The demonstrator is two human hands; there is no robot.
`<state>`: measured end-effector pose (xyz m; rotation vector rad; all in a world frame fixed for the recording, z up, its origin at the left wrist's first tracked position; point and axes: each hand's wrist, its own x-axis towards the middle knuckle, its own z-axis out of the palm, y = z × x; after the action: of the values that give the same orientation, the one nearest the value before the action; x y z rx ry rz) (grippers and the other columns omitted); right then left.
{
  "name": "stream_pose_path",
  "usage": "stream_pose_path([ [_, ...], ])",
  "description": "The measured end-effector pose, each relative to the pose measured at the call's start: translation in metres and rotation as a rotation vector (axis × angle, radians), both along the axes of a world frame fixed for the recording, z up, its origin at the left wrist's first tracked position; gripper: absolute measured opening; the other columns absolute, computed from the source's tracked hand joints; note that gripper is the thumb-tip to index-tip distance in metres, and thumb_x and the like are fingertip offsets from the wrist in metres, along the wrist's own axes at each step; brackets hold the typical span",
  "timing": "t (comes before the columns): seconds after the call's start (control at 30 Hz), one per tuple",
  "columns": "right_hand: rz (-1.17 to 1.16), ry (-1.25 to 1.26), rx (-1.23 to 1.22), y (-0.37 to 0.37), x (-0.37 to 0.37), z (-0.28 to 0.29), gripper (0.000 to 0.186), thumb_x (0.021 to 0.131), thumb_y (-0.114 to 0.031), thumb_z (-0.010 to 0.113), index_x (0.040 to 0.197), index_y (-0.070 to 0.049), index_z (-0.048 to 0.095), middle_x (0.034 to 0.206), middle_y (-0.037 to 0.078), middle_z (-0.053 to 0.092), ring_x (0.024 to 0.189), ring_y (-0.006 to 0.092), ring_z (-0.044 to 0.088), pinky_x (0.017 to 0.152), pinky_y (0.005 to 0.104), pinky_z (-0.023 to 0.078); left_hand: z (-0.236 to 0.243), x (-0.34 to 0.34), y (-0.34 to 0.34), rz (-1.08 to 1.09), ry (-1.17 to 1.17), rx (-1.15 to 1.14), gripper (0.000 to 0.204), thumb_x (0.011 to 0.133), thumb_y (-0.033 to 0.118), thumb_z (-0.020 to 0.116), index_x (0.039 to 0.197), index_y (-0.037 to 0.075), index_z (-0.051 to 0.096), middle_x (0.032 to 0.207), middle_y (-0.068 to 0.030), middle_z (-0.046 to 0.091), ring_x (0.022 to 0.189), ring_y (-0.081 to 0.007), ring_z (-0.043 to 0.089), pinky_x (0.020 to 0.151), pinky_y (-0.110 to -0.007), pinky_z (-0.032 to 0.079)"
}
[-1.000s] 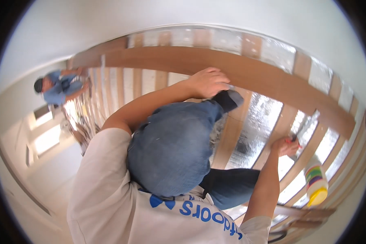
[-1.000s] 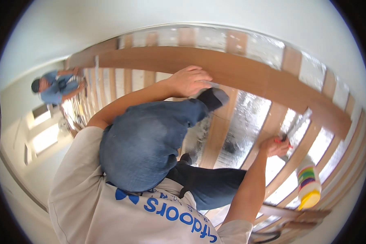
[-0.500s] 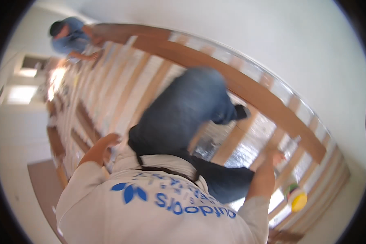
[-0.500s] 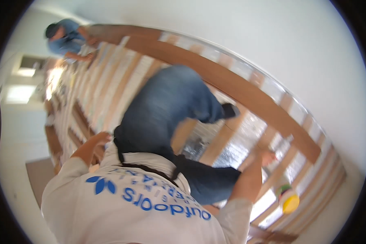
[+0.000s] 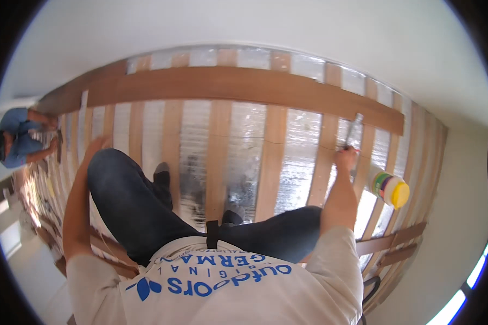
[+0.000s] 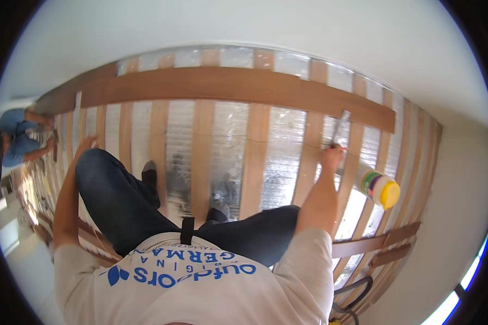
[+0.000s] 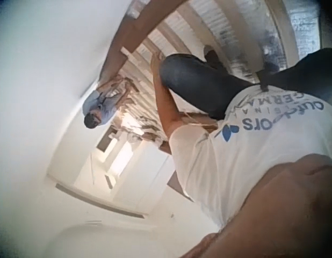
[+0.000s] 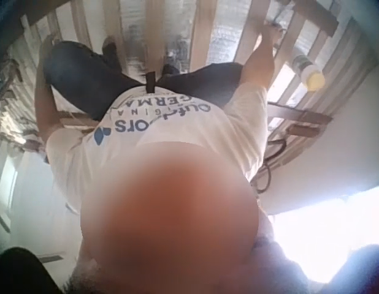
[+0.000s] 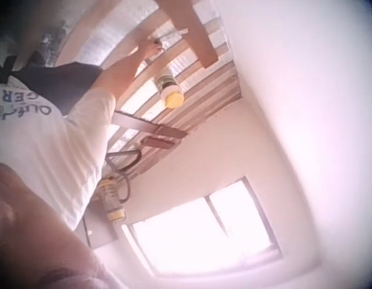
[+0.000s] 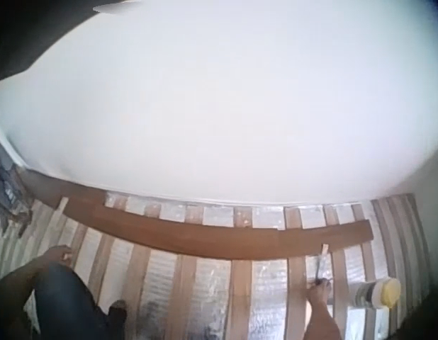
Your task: The person measures a laminate wood plank using a square ruler and a pencil, then positions and joins the planks together on the floor.
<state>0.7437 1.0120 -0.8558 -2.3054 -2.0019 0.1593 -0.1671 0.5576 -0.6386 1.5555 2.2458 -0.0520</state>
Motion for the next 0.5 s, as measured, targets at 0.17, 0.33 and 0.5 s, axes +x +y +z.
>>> stream_pose_path([
  [0.17,-0.032,0.104,-0.156,-0.039,-0.026,-0.007,0.037,0.091,-0.024,0.072,0.120,-0.002,0.066,0.109,0.026,0.074,0.107,0.0471,0.070,0.096,0.0543,0.055,-0.028,0.031,0.201,-0.349,0.207,-0.087,0.056,0.091,0.013,0.070,0.146,0.015,0.060,0.150,-0.0149,0.058,0.139,-0.0391,0.052,0.117,-0.054,0.039],
  [0.33,0.038,-0.127,-0.107,-0.058,-0.009,0.052,0.032,0.102,-0.027,0.062,0.123,-0.003,0.062,0.112,0.029,0.071,0.109,0.0487,0.068,0.095,0.0572,0.052,-0.088,0.084,0.312,-0.501,0.183,-0.015,0.110,0.082,0.045,0.087,0.170,0.022,0.025,0.170,-0.0237,0.029,0.159,-0.0413,0.025,0.128,-0.058,0.019],
  [0.5,0.009,0.021,-0.245,-0.124,-0.080,0.103,0.021,0.108,-0.022,0.052,0.122,-0.010,0.064,0.100,0.028,0.071,0.104,0.0495,0.068,0.084,0.0555,0.053,-0.133,0.095,0.332,-0.555,0.148,-0.057,0.128,0.073,0.053,0.092,0.172,0.027,0.016,0.171,-0.0254,0.023,0.159,-0.0438,0.023,0.129,-0.057,0.018],
])
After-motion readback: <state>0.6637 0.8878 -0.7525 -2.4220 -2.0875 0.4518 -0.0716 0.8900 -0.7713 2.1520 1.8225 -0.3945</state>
